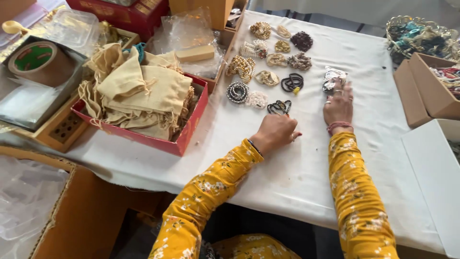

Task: Picking up jewelry items from a table and putting them into small plastic bags.

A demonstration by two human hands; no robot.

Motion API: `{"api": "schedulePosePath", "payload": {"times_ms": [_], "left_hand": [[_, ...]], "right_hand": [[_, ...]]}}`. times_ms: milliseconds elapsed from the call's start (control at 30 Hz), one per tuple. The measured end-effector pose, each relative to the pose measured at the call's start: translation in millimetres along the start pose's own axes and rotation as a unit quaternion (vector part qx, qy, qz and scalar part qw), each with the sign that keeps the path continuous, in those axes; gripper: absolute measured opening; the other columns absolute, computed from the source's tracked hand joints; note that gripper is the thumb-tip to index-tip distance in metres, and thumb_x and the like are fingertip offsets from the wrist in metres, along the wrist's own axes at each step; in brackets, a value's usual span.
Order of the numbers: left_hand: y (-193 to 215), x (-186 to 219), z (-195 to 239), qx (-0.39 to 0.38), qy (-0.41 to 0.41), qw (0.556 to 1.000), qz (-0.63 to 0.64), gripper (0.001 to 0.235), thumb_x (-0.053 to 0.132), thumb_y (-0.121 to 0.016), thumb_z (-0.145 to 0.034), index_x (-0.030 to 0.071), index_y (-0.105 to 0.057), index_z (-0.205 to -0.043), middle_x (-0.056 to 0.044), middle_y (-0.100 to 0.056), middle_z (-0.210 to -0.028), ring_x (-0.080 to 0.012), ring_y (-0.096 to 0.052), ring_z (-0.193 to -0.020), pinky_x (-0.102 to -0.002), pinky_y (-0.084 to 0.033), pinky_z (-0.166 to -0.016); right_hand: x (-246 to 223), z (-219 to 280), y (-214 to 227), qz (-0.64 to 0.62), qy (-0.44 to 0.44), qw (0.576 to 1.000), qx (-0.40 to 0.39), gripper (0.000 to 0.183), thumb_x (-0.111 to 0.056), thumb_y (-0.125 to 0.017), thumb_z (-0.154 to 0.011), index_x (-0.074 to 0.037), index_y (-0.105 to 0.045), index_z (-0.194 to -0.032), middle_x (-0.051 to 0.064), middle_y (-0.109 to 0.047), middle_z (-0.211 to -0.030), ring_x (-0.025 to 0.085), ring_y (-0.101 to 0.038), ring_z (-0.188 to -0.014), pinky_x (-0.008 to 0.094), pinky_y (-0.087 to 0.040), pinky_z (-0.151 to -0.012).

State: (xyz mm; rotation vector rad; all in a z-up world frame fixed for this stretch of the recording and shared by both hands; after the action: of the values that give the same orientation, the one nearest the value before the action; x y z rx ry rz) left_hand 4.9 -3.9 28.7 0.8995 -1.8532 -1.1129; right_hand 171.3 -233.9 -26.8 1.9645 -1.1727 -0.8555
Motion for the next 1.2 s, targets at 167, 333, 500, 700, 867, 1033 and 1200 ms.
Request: {"api": "schedulePosePath", "payload": {"times_ms": [167,333,500,700,867,1033,1200], "left_hand": [[47,-34,-39,0.208,0.020,0.977,0.040,0.024,0.039,-0.066,-0.090,0.017,-0.071,-0.082,-0.005,-0.070,-0.072,-0.0229,-0.069,-0.064,-0.041,-0.054,-0.054],[80,-160,-96,0.140,0.165,0.958,-0.187,0.031,0.029,-0.061,-0.093,0.010,-0.063,-0.117,-0.011,-0.068,-0.096,-0.0237,-0.066,-0.077,-0.047,-0.053,-0.071],[99,-234,-62,0.130,0.364,0.907,-0.168,0.017,0.026,-0.063,-0.093,0.019,-0.077,-0.099,-0.009,-0.073,-0.105,-0.0309,-0.068,-0.103,-0.057,-0.048,-0.093],[114,-276,-22,0.125,0.407,0.891,-0.159,0.014,0.019,-0.071,-0.092,0.010,-0.077,-0.101,-0.017,-0.075,-0.106,-0.0357,-0.074,-0.099,-0.047,-0.060,-0.081],[179,-237,-22,0.162,0.391,0.896,-0.134,0.018,0.023,-0.074,-0.089,0.007,-0.077,-0.096,-0.019,-0.074,-0.102,-0.0367,-0.072,-0.095,-0.046,-0.058,-0.078],[209,-173,-21,0.159,0.326,0.932,0.005,0.020,0.028,-0.075,-0.090,0.008,-0.078,-0.095,-0.013,-0.077,-0.096,-0.0282,-0.075,-0.086,-0.040,-0.057,-0.072],[139,-71,-21,0.250,0.122,0.949,0.146,0.031,0.030,-0.085,-0.087,0.005,-0.067,-0.087,-0.010,-0.073,-0.077,-0.0213,-0.071,-0.068,-0.036,-0.056,-0.063]], "right_hand": [[-22,33,24,0.047,-0.028,0.997,0.063,0.082,-0.020,-0.067,-0.095,-0.001,-0.027,-0.165,0.040,-0.023,-0.158,0.056,-0.032,-0.143,0.059,-0.033,-0.118],[-28,54,23,0.105,-0.081,0.991,0.027,0.074,-0.025,-0.066,-0.097,-0.004,-0.033,-0.160,0.037,-0.027,-0.159,0.052,-0.036,-0.143,0.059,-0.034,-0.114],[-29,55,28,0.067,-0.120,0.990,-0.017,0.057,-0.033,-0.060,-0.100,-0.002,-0.050,-0.147,0.031,-0.044,-0.146,0.046,-0.049,-0.132,0.060,-0.034,-0.112],[-38,61,39,0.062,-0.128,0.989,-0.044,0.050,-0.032,-0.061,-0.099,-0.005,-0.058,-0.140,0.025,-0.049,-0.141,0.042,-0.050,-0.130,0.058,-0.036,-0.111],[-33,63,39,0.042,-0.100,0.994,-0.013,0.048,-0.033,-0.063,-0.098,-0.005,-0.061,-0.137,0.025,-0.049,-0.142,0.043,-0.049,-0.131,0.057,-0.034,-0.113],[-52,58,59,0.009,-0.109,0.994,-0.003,0.051,-0.030,-0.071,-0.093,-0.003,-0.061,-0.135,0.027,-0.047,-0.141,0.044,-0.049,-0.126,0.057,-0.035,-0.108],[-92,53,76,-0.306,0.017,0.949,0.070,0.040,-0.021,-0.072,-0.100,-0.003,-0.060,-0.134,0.016,-0.063,-0.130,0.026,-0.064,-0.117,0.039,-0.053,-0.101]]}}
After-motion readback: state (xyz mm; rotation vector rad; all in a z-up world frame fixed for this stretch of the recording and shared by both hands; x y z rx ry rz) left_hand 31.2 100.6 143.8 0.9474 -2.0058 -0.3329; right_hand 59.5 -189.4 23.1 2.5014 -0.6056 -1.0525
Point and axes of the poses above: each hand's wrist, its own z-axis away from the middle knuckle, its own y-axis out of the back of the hand, x = y × z, the point moved 1 cm from there along -z, towards the middle knuckle
